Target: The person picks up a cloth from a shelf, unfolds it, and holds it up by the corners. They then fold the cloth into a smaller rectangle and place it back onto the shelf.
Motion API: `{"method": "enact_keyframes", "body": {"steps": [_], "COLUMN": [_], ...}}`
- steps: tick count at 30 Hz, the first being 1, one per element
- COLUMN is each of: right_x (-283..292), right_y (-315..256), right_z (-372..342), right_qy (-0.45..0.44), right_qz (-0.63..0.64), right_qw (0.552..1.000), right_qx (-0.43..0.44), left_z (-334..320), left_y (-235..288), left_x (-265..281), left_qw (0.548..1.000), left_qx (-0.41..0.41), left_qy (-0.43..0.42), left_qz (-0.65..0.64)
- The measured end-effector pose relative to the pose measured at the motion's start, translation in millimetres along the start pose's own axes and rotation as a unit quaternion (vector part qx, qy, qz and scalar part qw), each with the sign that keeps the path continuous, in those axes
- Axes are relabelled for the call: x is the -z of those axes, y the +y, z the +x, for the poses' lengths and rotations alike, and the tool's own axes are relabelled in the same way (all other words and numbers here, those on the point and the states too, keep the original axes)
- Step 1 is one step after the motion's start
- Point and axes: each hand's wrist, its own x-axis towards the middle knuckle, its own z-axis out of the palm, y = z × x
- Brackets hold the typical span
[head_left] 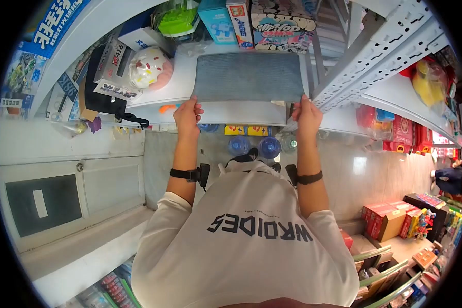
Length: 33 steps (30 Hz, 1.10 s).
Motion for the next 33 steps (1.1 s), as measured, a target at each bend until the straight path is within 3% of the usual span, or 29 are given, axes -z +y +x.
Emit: {"method": "enact_keyframes", "body": {"steps": [6, 9, 11, 15, 23, 33], "right_x": [0.5, 4.3, 7.6, 11.0, 16.6, 29.6], "right_y": [1.2, 12.9, 4.5, -6.3, -6.6, 1.9], "right_z": [-11.5, -5.2, -4.5, -3.1, -11.2, -14.3], "right_qy": [0.033, 0.012, -0.007, -0.033, -0.043, -0.085], "right_qz": [-0.074, -0.052, -0.059, -0.056, -0.045, -0.039], "right_qw": [0.996, 0.998, 0.998, 0.997, 0.998, 0.993], "right_qx": [0.031, 0.022, -0.002, -0.032, -0.017, -0.071], "left_z": [-3.5, -4.9, -9.4, -7.0, 4.5, 11.0], "left_y": [-12.3, -12.2, -6.4, -3.5, -16.4, -12.9], "left_x": [-1.3, -4.8, -7.9, -9.1, -5.1, 3.0], "left_qw": [0.999, 0.999, 0.996, 0.994, 0.998, 0.998], "left_qx": [-0.015, 0.025, 0.074, 0.09, 0.024, 0.02], "left_qy": [0.031, 0.019, -0.017, -0.067, -0.047, -0.056], "left_qz": [0.005, -0.036, -0.051, -0.002, -0.029, -0.002]}}
